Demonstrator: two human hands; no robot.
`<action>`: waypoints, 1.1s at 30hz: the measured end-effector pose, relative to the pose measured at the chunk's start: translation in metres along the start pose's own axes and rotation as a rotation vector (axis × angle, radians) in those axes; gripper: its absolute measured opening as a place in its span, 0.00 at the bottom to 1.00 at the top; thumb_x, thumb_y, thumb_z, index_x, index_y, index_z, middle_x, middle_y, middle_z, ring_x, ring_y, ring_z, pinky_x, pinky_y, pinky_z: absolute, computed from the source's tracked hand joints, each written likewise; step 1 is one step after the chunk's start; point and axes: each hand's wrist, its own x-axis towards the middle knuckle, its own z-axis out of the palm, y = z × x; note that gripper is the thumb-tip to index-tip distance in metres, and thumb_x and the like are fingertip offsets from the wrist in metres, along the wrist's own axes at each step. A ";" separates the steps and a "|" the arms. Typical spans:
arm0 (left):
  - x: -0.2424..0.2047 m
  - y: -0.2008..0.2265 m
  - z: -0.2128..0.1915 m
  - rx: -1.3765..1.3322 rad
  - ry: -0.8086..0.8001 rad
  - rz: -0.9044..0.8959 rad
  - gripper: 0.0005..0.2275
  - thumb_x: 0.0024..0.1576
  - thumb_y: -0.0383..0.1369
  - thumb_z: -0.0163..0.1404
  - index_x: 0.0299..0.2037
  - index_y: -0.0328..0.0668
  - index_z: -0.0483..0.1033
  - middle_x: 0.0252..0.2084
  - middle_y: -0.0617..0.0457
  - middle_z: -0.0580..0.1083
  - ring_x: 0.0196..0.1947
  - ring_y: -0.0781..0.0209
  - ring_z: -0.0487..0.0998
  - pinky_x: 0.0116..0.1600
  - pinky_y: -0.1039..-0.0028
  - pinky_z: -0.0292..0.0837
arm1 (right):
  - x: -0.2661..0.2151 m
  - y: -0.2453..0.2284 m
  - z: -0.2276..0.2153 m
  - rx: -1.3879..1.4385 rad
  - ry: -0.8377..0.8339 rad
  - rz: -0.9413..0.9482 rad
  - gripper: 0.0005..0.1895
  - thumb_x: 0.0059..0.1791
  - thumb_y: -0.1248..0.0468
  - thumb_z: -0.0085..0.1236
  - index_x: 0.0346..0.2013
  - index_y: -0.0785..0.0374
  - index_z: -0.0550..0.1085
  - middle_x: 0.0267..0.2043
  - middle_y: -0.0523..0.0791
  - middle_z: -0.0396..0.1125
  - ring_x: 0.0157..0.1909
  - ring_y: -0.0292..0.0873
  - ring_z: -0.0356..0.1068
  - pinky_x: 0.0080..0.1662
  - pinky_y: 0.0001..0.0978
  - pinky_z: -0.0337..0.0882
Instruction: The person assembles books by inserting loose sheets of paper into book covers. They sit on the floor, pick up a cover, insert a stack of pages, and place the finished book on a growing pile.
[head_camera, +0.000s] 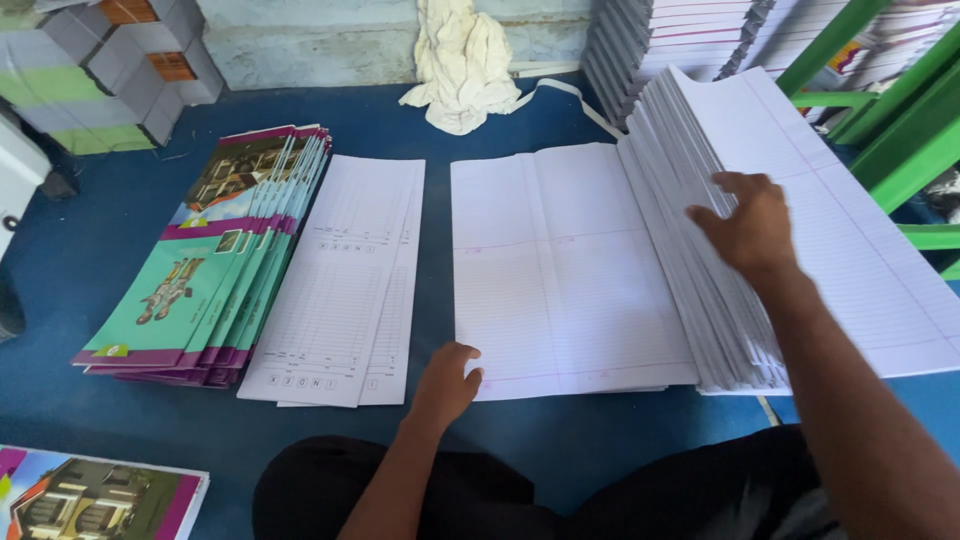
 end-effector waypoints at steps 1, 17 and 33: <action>0.000 0.001 -0.001 -0.005 -0.008 -0.014 0.13 0.58 0.32 0.52 0.53 0.40 0.75 0.57 0.48 0.71 0.61 0.50 0.69 0.62 0.63 0.67 | 0.004 0.014 -0.007 -0.064 -0.063 0.090 0.32 0.45 0.53 0.70 0.59 0.66 0.74 0.57 0.59 0.69 0.58 0.60 0.67 0.58 0.53 0.69; -0.004 0.014 -0.009 -0.124 -0.027 -0.110 0.13 0.59 0.33 0.51 0.52 0.43 0.75 0.56 0.50 0.72 0.57 0.52 0.74 0.58 0.64 0.72 | -0.015 0.107 -0.034 0.135 -0.388 0.369 0.34 0.43 0.46 0.67 0.58 0.61 0.77 0.57 0.56 0.73 0.60 0.58 0.72 0.60 0.54 0.70; -0.001 0.020 -0.003 -0.309 -0.022 -0.143 0.17 0.57 0.34 0.52 0.56 0.42 0.75 0.58 0.47 0.75 0.52 0.54 0.80 0.52 0.66 0.78 | -0.022 0.091 -0.041 0.032 -0.235 0.237 0.16 0.54 0.55 0.57 0.50 0.61 0.82 0.48 0.55 0.77 0.45 0.54 0.77 0.54 0.45 0.75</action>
